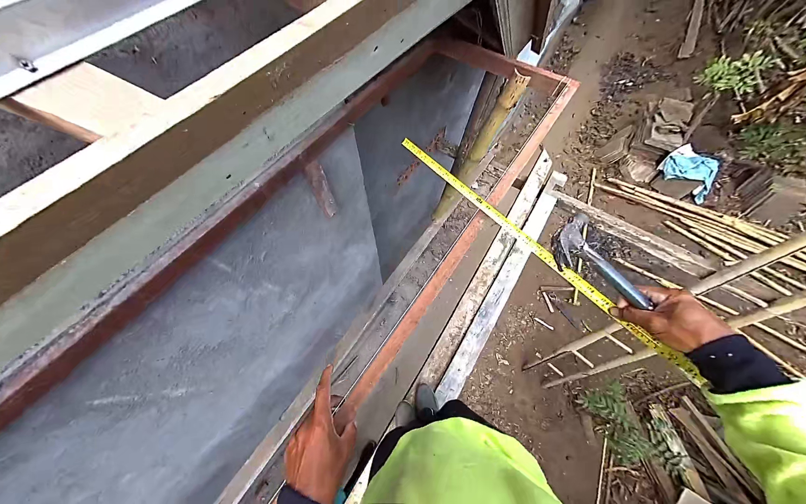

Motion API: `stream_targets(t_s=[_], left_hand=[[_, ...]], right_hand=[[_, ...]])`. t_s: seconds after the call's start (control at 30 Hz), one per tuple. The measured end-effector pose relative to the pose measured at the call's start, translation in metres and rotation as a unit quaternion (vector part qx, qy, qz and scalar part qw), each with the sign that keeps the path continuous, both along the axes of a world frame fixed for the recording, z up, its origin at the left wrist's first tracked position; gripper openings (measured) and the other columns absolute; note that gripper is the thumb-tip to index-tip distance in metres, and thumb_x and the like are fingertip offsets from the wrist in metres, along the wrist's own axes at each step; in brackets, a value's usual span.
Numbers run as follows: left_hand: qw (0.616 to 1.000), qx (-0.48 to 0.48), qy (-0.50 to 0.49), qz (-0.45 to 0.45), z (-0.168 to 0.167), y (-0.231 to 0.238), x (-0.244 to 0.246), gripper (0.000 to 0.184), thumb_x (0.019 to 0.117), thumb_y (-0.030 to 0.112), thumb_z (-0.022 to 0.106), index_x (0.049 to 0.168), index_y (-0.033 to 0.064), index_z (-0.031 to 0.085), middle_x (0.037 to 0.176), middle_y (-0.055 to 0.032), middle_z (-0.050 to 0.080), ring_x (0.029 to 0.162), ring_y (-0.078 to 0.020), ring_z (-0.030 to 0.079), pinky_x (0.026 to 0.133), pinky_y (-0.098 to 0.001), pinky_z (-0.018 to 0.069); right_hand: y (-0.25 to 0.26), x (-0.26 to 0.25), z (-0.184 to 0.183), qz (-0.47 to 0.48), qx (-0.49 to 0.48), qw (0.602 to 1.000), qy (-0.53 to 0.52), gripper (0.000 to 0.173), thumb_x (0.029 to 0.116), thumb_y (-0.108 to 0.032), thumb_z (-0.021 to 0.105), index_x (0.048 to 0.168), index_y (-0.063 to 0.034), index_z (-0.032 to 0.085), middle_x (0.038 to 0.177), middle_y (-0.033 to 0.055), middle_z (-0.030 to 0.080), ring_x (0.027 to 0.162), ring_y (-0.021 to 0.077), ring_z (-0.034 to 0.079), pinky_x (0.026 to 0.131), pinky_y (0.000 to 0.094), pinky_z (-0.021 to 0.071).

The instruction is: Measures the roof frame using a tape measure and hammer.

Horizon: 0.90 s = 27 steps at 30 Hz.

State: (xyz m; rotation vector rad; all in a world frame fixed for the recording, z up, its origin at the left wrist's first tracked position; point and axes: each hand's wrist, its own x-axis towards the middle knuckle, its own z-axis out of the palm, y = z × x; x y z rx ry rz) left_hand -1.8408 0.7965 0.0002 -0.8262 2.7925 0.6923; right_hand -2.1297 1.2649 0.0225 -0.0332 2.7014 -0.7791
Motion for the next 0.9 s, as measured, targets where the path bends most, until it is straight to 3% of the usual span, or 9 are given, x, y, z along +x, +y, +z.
stream_targets(t_s=[0.17,0.4,0.5,0.63,0.9], left_hand=[[1.0,0.001,-0.023,0.014,0.006,0.004,0.0,0.095,0.0772,0.015,0.082,0.16,0.012,0.035,0.103,-0.0103,0.078,0.079,-0.0415,0.074,0.069,-0.0671,0.0552],[0.986,0.04,-0.157,0.04,0.029,0.014,-0.032,0.088,0.0827,0.02,0.078,0.159,0.0115,0.037,0.116,-0.0176,0.074,0.098,-0.0477,0.071,0.083,-0.0711,0.0525],[0.989,0.053,-0.131,0.038,0.028,0.037,-0.076,0.092,0.0813,0.025,0.084,0.159,0.0115,0.037,0.121,-0.02,0.072,0.102,-0.0477,0.07,0.086,-0.0702,0.0532],[0.995,0.033,-0.078,0.06,0.016,0.063,-0.13,0.09,0.0808,0.019,0.084,0.158,0.0132,0.039,0.114,-0.0131,0.076,0.095,-0.043,0.073,0.08,-0.0679,0.056],[0.992,0.029,-0.067,0.105,0.016,0.076,-0.14,0.086,0.0801,0.012,0.083,0.156,0.0107,0.042,0.109,-0.0112,0.078,0.092,-0.0418,0.075,0.079,-0.0677,0.0559]], right_hand=[[-0.018,-0.049,0.001,0.028,0.021,0.999,-0.007,0.016,0.0899,-0.015,0.077,0.1,-0.0039,0.073,0.087,0.0183,0.068,0.081,0.0323,0.064,0.077,0.0605,0.0485],[-0.027,-0.115,-0.009,0.061,-0.028,0.998,0.004,0.012,0.0878,-0.013,0.078,0.095,-0.0048,0.072,0.079,0.0109,0.065,0.071,0.0224,0.059,0.068,0.0505,0.0476],[-0.033,-0.149,-0.012,0.079,-0.053,0.996,-0.004,0.011,0.0866,-0.014,0.077,0.092,-0.006,0.071,0.074,0.0073,0.062,0.066,0.0185,0.056,0.064,0.0471,0.0461],[-0.034,-0.185,-0.017,0.099,-0.071,0.992,-0.034,0.011,0.0856,-0.016,0.077,0.09,-0.0085,0.071,0.071,0.0031,0.061,0.063,0.0147,0.055,0.062,0.0438,0.046],[-0.052,-0.226,-0.022,0.107,-0.118,0.984,-0.074,0.008,0.0843,-0.014,0.075,0.087,-0.0104,0.069,0.067,-0.0028,0.058,0.057,0.0074,0.051,0.056,0.0331,0.0438]])
